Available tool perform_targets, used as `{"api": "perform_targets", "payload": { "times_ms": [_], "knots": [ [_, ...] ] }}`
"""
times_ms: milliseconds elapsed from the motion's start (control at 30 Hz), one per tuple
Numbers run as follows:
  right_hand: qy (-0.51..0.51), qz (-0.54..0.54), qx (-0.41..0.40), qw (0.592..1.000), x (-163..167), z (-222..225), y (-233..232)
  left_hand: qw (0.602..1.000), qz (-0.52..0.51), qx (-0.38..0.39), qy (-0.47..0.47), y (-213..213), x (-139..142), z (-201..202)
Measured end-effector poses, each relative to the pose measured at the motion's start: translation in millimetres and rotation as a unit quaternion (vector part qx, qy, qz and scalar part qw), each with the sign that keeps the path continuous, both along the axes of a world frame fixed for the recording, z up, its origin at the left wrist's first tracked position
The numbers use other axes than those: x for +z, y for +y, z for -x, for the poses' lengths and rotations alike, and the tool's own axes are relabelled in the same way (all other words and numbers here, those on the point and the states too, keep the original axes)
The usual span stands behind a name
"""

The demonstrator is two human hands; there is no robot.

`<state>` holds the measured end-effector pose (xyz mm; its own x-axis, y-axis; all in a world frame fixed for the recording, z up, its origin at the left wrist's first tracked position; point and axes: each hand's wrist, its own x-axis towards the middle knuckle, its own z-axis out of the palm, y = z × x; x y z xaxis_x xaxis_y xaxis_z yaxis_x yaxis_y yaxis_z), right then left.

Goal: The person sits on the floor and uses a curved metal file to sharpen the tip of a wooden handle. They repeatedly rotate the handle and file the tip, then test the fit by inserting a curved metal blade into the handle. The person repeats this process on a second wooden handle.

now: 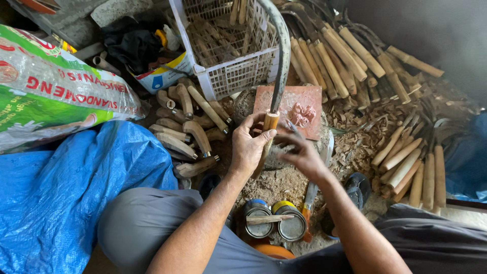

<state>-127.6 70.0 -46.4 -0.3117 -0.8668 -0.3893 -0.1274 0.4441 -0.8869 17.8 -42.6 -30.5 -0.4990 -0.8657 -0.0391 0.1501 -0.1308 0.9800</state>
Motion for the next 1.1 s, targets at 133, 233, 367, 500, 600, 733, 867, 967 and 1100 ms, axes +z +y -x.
{"api": "perform_targets", "payload": {
  "times_ms": [133,233,367,500,600,733,867,967,1100],
  "knots": [
    [-0.112,-0.015,0.06,0.992,-6.1,-22.6,6.8,1.0,0.008,0.006,-0.01,1.3,6.8,6.2],
    [-0.191,0.063,0.037,0.979,-20.9,-33.1,13.6,1.0,0.011,0.003,0.016,4.3,12.0,10.3],
    [-0.276,0.102,-0.053,0.954,-34.9,-48.9,19.0,0.999,0.019,-0.017,0.043,7.3,16.7,10.6],
    [-0.228,0.098,-0.134,0.959,-34.9,-61.7,18.9,0.999,0.016,-0.012,0.026,5.4,18.2,8.6],
    [-0.242,0.099,-0.157,0.953,-26.5,-58.8,18.6,0.998,0.045,0.023,0.024,2.6,17.8,7.1],
    [-0.262,0.128,-0.162,0.943,-13.7,-52.1,15.5,0.997,0.033,0.06,0.036,0.6,17.1,4.1],
    [-0.246,0.14,-0.157,0.946,10.8,-45.7,13.6,0.996,-0.011,0.059,0.069,0.5,19.5,2.7],
    [-0.175,0.142,-0.154,0.962,27.2,-37.3,17.8,0.996,-0.018,0.059,0.068,-1.0,23.3,1.6],
    [-0.08,0.212,-0.148,0.963,25.4,-30.9,22.6,0.995,-0.001,0.065,0.079,-4.2,31.4,-2.0]
  ]
}}
